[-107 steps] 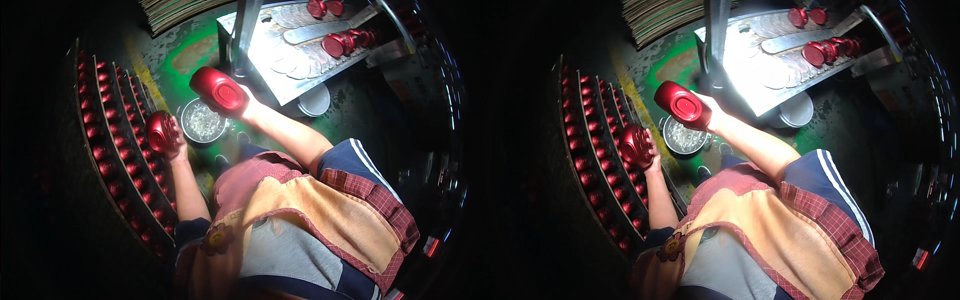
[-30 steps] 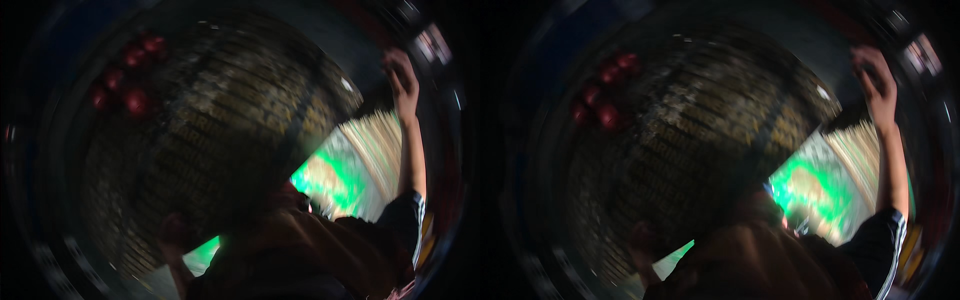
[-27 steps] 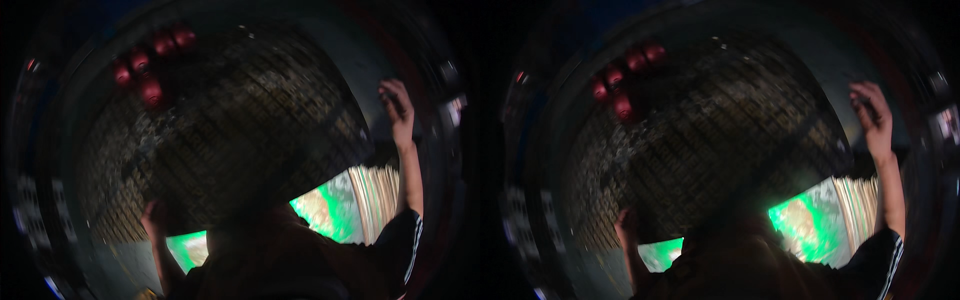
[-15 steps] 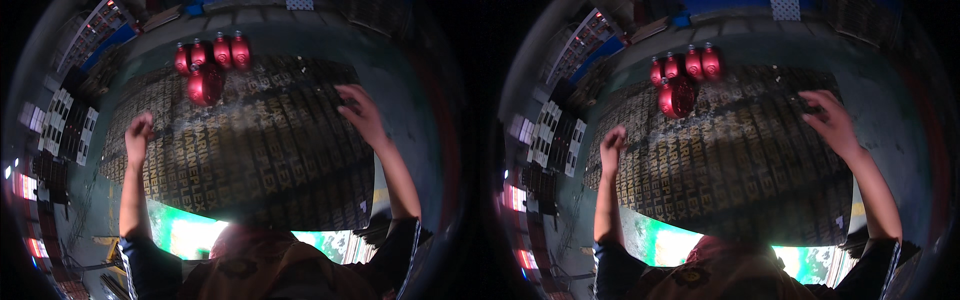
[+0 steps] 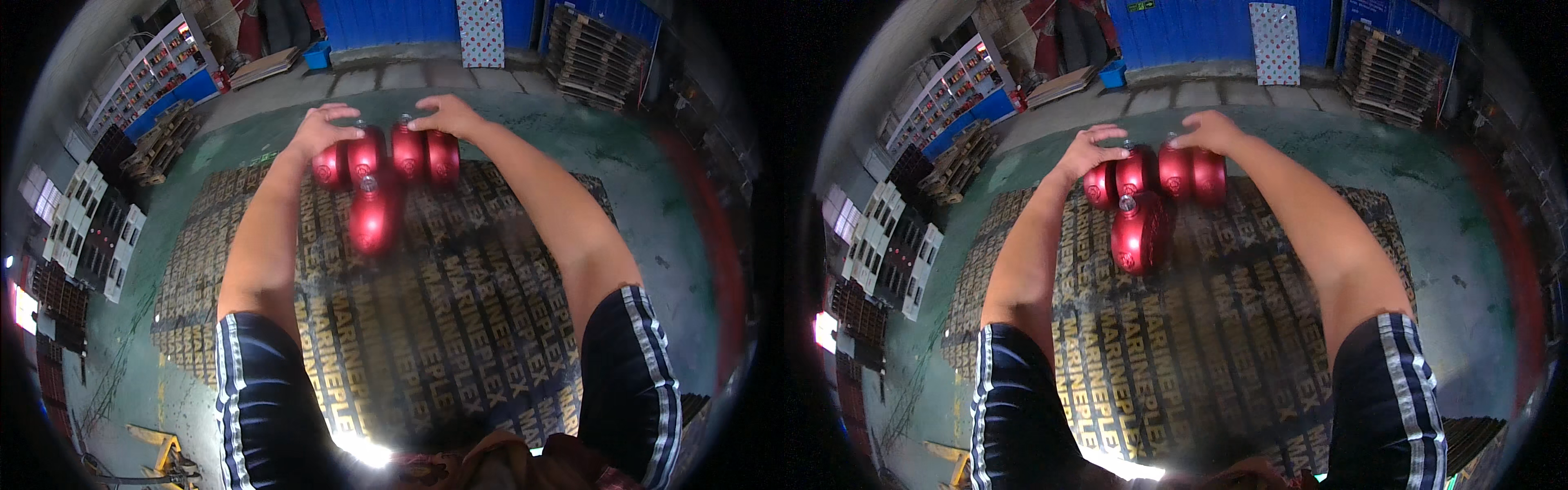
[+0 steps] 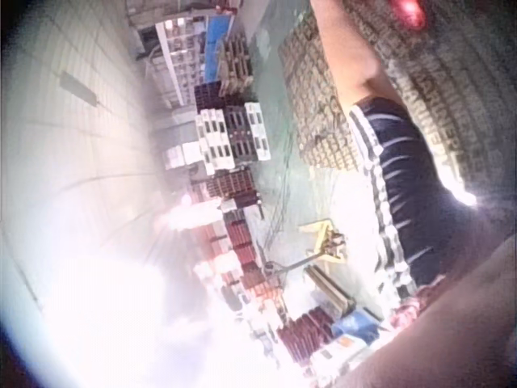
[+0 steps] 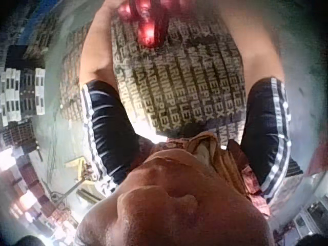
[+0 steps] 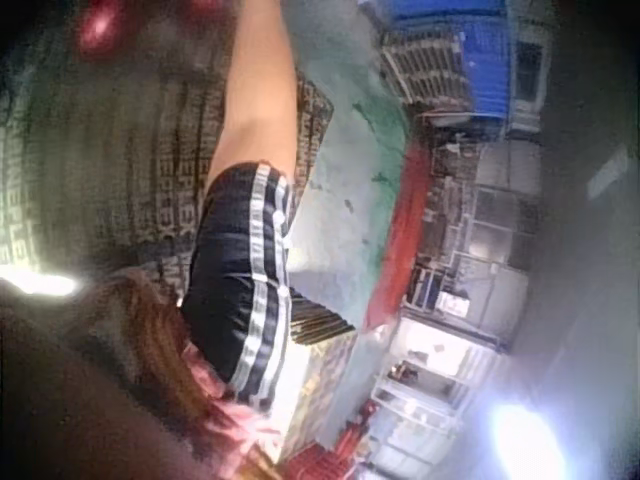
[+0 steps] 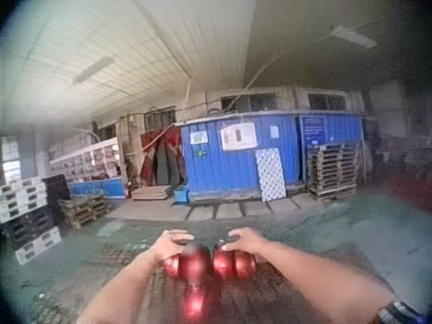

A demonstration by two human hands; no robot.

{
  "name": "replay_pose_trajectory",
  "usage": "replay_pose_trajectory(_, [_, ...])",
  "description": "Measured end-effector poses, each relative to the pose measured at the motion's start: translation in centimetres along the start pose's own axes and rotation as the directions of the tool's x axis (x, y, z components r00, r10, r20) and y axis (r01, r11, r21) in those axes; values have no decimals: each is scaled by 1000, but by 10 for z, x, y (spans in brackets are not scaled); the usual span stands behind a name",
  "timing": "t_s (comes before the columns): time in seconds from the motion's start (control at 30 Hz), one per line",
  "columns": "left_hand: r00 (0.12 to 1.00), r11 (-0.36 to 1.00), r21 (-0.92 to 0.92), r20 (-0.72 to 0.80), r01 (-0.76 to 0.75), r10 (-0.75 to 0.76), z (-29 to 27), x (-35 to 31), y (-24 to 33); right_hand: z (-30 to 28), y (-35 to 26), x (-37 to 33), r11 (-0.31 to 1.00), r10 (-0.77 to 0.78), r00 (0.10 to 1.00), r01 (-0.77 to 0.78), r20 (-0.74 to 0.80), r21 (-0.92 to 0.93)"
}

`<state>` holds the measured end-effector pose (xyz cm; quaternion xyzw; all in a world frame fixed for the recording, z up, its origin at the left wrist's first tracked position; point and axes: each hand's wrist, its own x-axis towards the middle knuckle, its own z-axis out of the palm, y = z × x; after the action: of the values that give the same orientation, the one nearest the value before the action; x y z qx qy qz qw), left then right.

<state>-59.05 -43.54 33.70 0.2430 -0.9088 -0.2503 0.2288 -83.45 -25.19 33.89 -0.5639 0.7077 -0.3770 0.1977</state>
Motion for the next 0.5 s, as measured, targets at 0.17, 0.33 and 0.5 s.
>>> replay_pose_trajectory(0.17, [989, 985, -159, 117, -66, 86, -3, 10, -6, 15, 14, 22, 951, -210, 978, 204, 0, -232])
replay_pose_trajectory(0.33, [970, 980, -164, 199, -110, 142, 2, 19, -3, 23, 16, 25, 903, -331, 942, 301, -49, -308])
replay_pose_trajectory(0.5, [994, 975, -196, 2, -104, 107, 6, 10, -14, 14, 21, 10, 933, -298, 948, 265, -109, -244])
